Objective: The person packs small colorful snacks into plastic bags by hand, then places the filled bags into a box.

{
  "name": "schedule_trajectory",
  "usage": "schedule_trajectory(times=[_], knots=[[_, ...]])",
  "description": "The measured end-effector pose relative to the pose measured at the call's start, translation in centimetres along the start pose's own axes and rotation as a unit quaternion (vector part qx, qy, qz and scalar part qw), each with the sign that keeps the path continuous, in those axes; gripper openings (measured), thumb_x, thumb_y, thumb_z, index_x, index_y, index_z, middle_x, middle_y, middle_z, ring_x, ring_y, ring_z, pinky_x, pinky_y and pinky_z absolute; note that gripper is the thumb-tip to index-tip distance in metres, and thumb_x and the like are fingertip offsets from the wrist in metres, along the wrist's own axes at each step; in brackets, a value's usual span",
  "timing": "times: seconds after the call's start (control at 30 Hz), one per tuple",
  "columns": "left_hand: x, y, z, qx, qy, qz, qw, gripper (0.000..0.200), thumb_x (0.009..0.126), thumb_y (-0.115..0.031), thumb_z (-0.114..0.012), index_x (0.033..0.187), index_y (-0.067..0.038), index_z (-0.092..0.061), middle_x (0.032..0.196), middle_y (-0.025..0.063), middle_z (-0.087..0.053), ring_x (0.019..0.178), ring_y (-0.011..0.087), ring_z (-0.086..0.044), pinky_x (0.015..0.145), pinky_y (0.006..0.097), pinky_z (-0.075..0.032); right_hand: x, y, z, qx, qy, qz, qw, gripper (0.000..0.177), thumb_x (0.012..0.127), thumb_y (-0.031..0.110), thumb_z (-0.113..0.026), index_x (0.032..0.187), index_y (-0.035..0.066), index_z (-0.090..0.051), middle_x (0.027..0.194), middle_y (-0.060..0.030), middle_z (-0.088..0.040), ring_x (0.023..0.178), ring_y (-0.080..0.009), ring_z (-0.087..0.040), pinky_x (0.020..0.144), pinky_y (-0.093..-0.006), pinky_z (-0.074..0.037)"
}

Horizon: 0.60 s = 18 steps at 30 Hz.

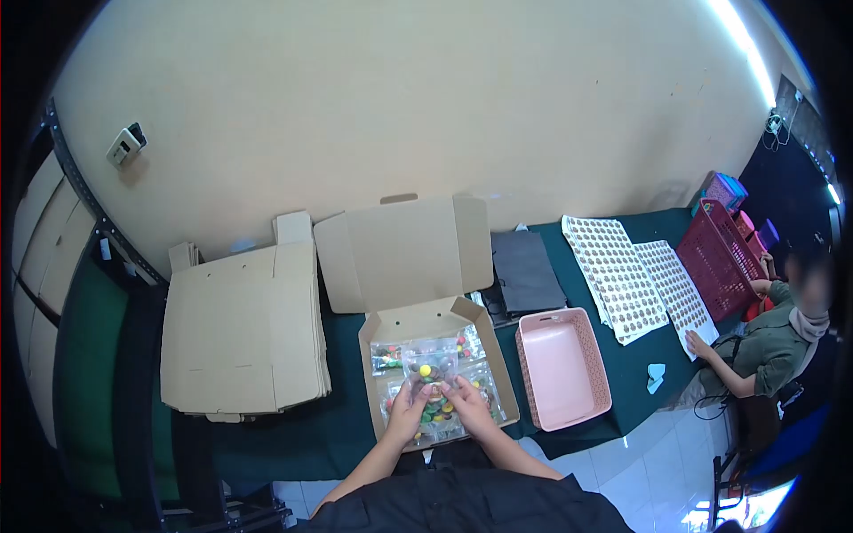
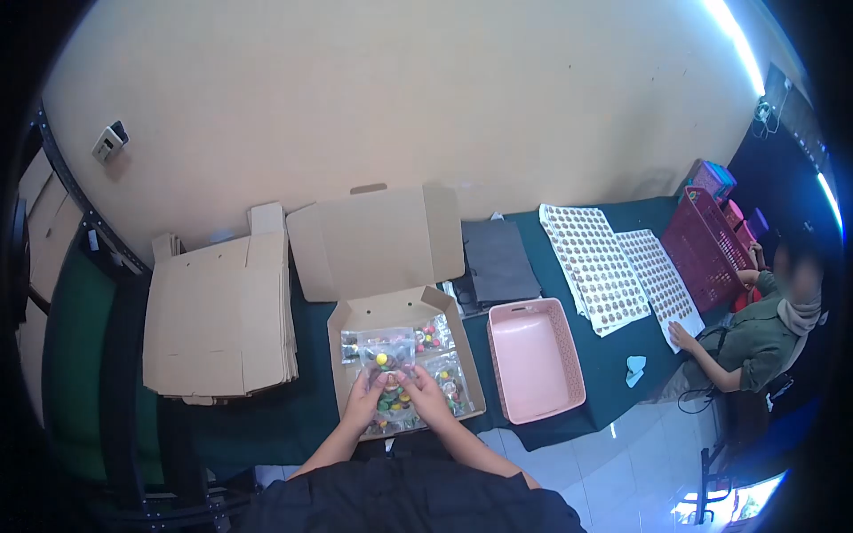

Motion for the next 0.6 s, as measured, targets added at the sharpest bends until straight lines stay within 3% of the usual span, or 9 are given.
schedule_trajectory(times=[0.1, 0.13, 0.2, 0.27, 0.37, 0.4, 0.47, 0.53, 0.6], knots=[[-0.6, 3.0, 2.0, -0.067, -0.07, 0.124, 0.988, 0.035, 0.09, -0.021, -0.046, 0.117, 0.0, -0.04, 0.107, 0.0081, -0.051, 0.097, 0.0141, -0.049, 0.084, 0.0262, -0.039, 0.3, 0.1, -0.4, 0.003, 0.009, 0.002, 1.0, 0.033, 0.087, 0.024, -0.052, 0.112, 0.003, -0.046, 0.088, 0.0008, -0.056, 0.072, -0.0018, -0.049, 0.062, -0.0164, -0.039], [-0.6, 3.0, 1.5, -0.07, -0.065, 0.124, 0.988, 0.035, 0.09, -0.021, -0.046, 0.117, 0.0, -0.04, 0.107, 0.0081, -0.051, 0.097, 0.0141, -0.049, 0.084, 0.0262, -0.039, 0.1, 0.7, -0.5, -0.017, 0.0, 0.018, 1.0, 0.033, 0.087, 0.023, -0.053, 0.112, 0.003, -0.046, 0.089, 0.0009, -0.056, 0.072, -0.0014, -0.049, 0.061, -0.0167, -0.039], [-0.4, 0.9, 0.8, -0.011, -0.042, -0.001, 0.999, 0.035, 0.092, -0.027, -0.041, 0.114, 0.0, -0.043, 0.106, 0.0072, -0.051, 0.092, 0.0126, -0.049, 0.081, 0.0247, -0.039, -0.2, 0.6, -0.8, -0.02, 0.009, -0.001, 1.0, 0.031, 0.086, 0.021, -0.054, 0.111, 0.004, -0.047, 0.091, 0.0013, -0.056, 0.075, -0.0014, -0.05, 0.062, -0.0167, -0.039], [-0.7, 1.4, 0.8, 0.012, -0.024, 0.004, 1.0, 0.037, 0.092, -0.029, -0.04, 0.115, -0.001, -0.042, 0.104, 0.008, -0.052, 0.097, 0.0133, -0.049, 0.083, 0.0264, -0.04, 0.1, -0.5, -0.5, -0.025, 0.019, 0.015, 0.999, 0.029, 0.086, 0.019, -0.054, 0.11, 0.004, -0.048, 0.093, 0.0013, -0.056, 0.078, -0.0019, -0.05, 0.063, -0.0167, -0.04], [-1.0, 4.6, 2.4, -0.105, -0.064, 0.099, 0.987, 0.035, 0.089, -0.02, -0.049, 0.116, 0.0, -0.04, 0.102, 0.0073, -0.051, 0.093, 0.0134, -0.049, 0.081, 0.0259, -0.039, -0.1, -1.9, 0.2, 0.004, -0.005, -0.015, 1.0, 0.03, 0.086, 0.021, -0.053, 0.111, 0.004, -0.048, 0.092, 0.0015, -0.056, 0.076, -0.0026, -0.05, 0.063, -0.0166, -0.04], [-0.6, 4.4, 2.1, -0.105, -0.059, 0.092, 0.988, 0.035, 0.089, -0.02, -0.049, 0.116, 0.0, -0.04, 0.102, 0.0073, -0.051, 0.093, 0.0134, -0.049, 0.081, 0.0259, -0.039, 0.1, -2.1, 0.6, 0.028, -0.028, -0.033, 0.999, 0.03, 0.087, 0.022, -0.053, 0.11, 0.004, -0.048, 0.091, 0.0017, -0.055, 0.075, -0.0029, -0.05, 0.063, -0.0165, -0.04], [-0.9, 2.6, 1.2, -0.015, -0.052, -0.008, 0.998, 0.034, 0.089, -0.021, -0.049, 0.113, 0.001, -0.041, 0.1, 0.0077, -0.052, 0.093, 0.0135, -0.049, 0.082, 0.0257, -0.039, 0.3, -1.4, 0.5, -0.007, -0.014, 0.0, 1.0, 0.031, 0.087, 0.024, -0.052, 0.11, 0.005, -0.049, 0.091, 0.0018, -0.055, 0.075, -0.0035, -0.05, 0.064, -0.0178, -0.041], [-1.2, 3.2, 1.0, -0.008, -0.05, 0.015, 0.999, 0.034, 0.088, -0.021, -0.049, 0.112, 0.002, -0.042, 0.101, 0.0086, -0.052, 0.095, 0.0141, -0.048, 0.083, 0.0255, -0.037, -0.5, -1.3, -0.2, -0.057, 0.001, -0.057, 0.997, 0.032, 0.088, 0.027, -0.05, 0.11, 0.005, -0.049, 0.094, 0.0011, -0.055, 0.08, -0.0042, -0.05, 0.064, -0.0195, -0.041], [-1.0, 4.0, 1.7, -0.005, -0.067, 0.009, 0.998, 0.034, 0.088, -0.021, -0.049, 0.112, 0.002, -0.042, 0.1, 0.0091, -0.052, 0.094, 0.0139, -0.049, 0.082, 0.0248, -0.038, 0.5, -2.9, 0.1, -0.058, 0.015, -0.029, 0.998, 0.034, 0.087, 0.028, -0.051, 0.112, 0.005, -0.048, 0.096, -0.0001, -0.055, 0.083, -0.0049, -0.05, 0.063, -0.0202, -0.042]])
Point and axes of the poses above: each hand's wrist, its own x-axis towards the middle knuckle, its own z-axis out of the back of the hand, y = z × x, the point moved 9 cm from there along x, towards the middle knuckle
